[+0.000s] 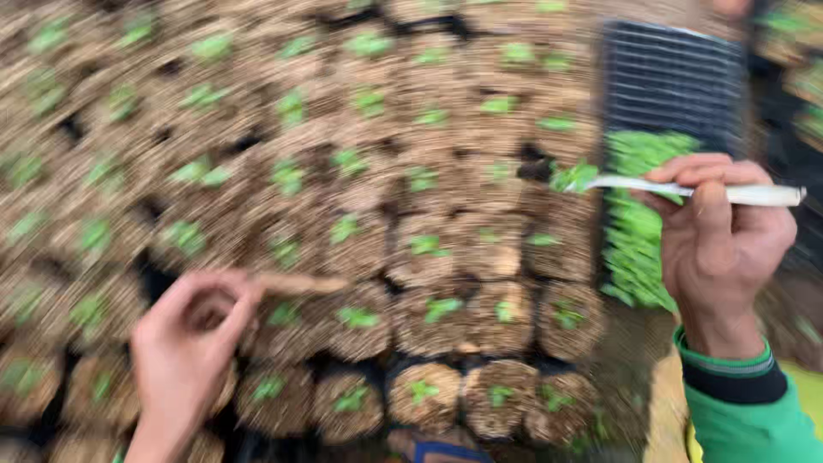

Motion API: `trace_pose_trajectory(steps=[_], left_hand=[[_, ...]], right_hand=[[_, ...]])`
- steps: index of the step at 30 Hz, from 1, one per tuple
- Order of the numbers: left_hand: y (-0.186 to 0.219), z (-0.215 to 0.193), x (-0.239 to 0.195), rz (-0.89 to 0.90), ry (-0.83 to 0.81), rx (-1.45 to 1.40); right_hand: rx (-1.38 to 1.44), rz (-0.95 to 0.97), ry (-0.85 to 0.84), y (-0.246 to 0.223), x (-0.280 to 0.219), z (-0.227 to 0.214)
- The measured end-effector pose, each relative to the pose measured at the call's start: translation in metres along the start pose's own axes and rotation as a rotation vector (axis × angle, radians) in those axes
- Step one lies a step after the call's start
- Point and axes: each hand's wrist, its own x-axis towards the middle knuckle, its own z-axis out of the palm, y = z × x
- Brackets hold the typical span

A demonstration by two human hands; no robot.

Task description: The person transplants small seedlings from a black seedling tray into individual black nursery bags filled with soil. They use a small stick to make holes in the soil and place seedlings into each bag. The person also waters the seedlings using a yellow watering can.

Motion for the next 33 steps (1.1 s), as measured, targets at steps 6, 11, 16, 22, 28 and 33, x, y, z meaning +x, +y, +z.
trace_pose_trajectory(steps=[6,11,16,22,28,33], left_hand=[[-0.036,-0.09,-0.024,0.2,0.365,0.208],[-0.095,-0.146,-0.059,-0.043,0.603,0.49],[-0.139,-0.188,-0.075,-0.127,0.754,0.655],[-0.172,-0.223,-0.055,-0.055,0.82,1.036],[-0.194,-0.225,-0.046,-0.243,0.694,1.109],[-0.207,-0.222,-0.037,-0.223,0.761,1.003]], right_hand=[[0.183,-0.112,-0.656,0.008,0.026,0.266],[0.534,0.065,-0.965,0.018,-0.013,0.471],[0.371,-0.229,-0.994,0.038,-0.05,0.625],[0.286,-0.433,-1.007,0.055,-0.072,0.701],[0.165,-0.503,-1.069,0.067,-0.09,0.721],[0.155,-0.565,-1.073,0.072,-0.094,0.724]])
